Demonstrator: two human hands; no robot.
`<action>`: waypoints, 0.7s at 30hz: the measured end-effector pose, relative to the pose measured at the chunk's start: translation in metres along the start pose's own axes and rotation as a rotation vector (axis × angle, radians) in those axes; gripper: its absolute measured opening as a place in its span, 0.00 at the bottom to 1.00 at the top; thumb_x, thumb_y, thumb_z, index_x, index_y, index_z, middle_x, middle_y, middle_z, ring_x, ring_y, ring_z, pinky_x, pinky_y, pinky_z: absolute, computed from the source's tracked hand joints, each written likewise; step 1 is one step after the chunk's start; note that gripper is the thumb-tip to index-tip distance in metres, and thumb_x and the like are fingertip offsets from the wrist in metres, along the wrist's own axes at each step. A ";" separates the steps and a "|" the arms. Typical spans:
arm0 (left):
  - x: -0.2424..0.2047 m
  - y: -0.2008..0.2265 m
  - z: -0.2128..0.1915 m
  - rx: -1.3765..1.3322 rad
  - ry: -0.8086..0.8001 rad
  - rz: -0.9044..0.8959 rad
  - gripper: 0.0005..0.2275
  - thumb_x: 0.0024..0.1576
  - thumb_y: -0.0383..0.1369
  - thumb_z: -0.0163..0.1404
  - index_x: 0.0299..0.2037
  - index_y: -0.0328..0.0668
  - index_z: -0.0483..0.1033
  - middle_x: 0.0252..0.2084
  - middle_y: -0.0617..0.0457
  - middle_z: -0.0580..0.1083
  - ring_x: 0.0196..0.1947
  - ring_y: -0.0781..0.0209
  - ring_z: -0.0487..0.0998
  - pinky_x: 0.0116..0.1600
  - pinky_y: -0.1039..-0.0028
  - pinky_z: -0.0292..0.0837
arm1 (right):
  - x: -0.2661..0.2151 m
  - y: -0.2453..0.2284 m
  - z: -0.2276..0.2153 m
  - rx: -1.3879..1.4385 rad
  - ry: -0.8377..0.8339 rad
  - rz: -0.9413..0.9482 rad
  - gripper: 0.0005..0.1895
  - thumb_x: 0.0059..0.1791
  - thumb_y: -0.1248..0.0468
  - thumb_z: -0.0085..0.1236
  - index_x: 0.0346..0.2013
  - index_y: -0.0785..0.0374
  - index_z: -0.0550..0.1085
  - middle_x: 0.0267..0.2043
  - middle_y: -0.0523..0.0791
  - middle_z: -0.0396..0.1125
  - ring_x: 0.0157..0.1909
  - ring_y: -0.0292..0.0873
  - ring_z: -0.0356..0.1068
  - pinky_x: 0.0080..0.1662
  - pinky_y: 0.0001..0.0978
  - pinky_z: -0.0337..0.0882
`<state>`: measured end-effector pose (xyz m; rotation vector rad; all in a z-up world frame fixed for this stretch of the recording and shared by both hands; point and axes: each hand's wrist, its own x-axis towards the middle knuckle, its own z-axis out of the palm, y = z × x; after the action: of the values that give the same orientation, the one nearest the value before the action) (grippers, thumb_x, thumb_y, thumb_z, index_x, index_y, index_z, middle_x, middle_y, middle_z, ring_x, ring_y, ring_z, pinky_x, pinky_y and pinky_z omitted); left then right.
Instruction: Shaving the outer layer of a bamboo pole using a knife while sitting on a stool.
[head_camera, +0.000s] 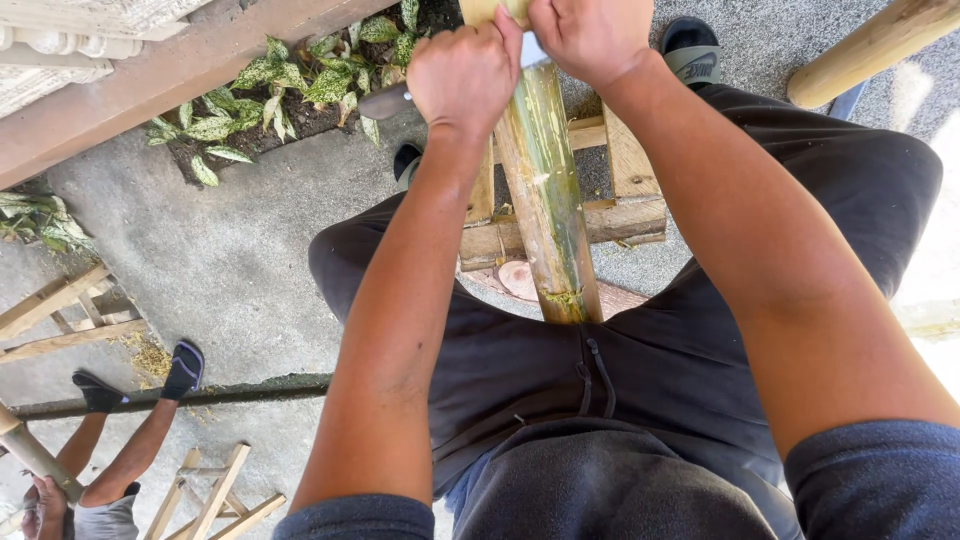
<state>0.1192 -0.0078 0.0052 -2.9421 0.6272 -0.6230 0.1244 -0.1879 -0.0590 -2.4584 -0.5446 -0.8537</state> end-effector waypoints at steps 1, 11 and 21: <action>-0.003 0.003 -0.004 0.001 0.000 -0.003 0.25 0.64 0.39 0.41 0.09 0.55 0.67 0.07 0.62 0.65 0.05 0.66 0.59 0.16 0.70 0.57 | 0.000 -0.006 -0.011 0.001 0.000 -0.002 0.13 0.56 0.61 0.57 0.26 0.52 0.75 0.19 0.40 0.64 0.17 0.41 0.61 0.21 0.33 0.60; -0.017 0.016 -0.022 -0.016 0.147 -0.007 0.23 0.62 0.37 0.44 0.10 0.50 0.70 0.11 0.54 0.70 0.11 0.57 0.69 0.22 0.66 0.64 | -0.007 -0.016 -0.026 0.136 0.038 0.032 0.17 0.54 0.67 0.58 0.20 0.57 0.68 0.22 0.44 0.64 0.23 0.48 0.66 0.29 0.40 0.64; -0.022 0.016 -0.024 -0.010 0.194 0.020 0.22 0.62 0.37 0.45 0.10 0.50 0.69 0.12 0.54 0.70 0.13 0.57 0.70 0.22 0.66 0.63 | -0.008 -0.023 -0.031 0.087 0.050 0.046 0.17 0.52 0.65 0.59 0.18 0.56 0.68 0.21 0.43 0.63 0.22 0.47 0.66 0.27 0.40 0.64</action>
<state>0.0853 -0.0134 0.0171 -2.9025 0.6760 -0.9133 0.0928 -0.1882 -0.0356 -2.3557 -0.4950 -0.8530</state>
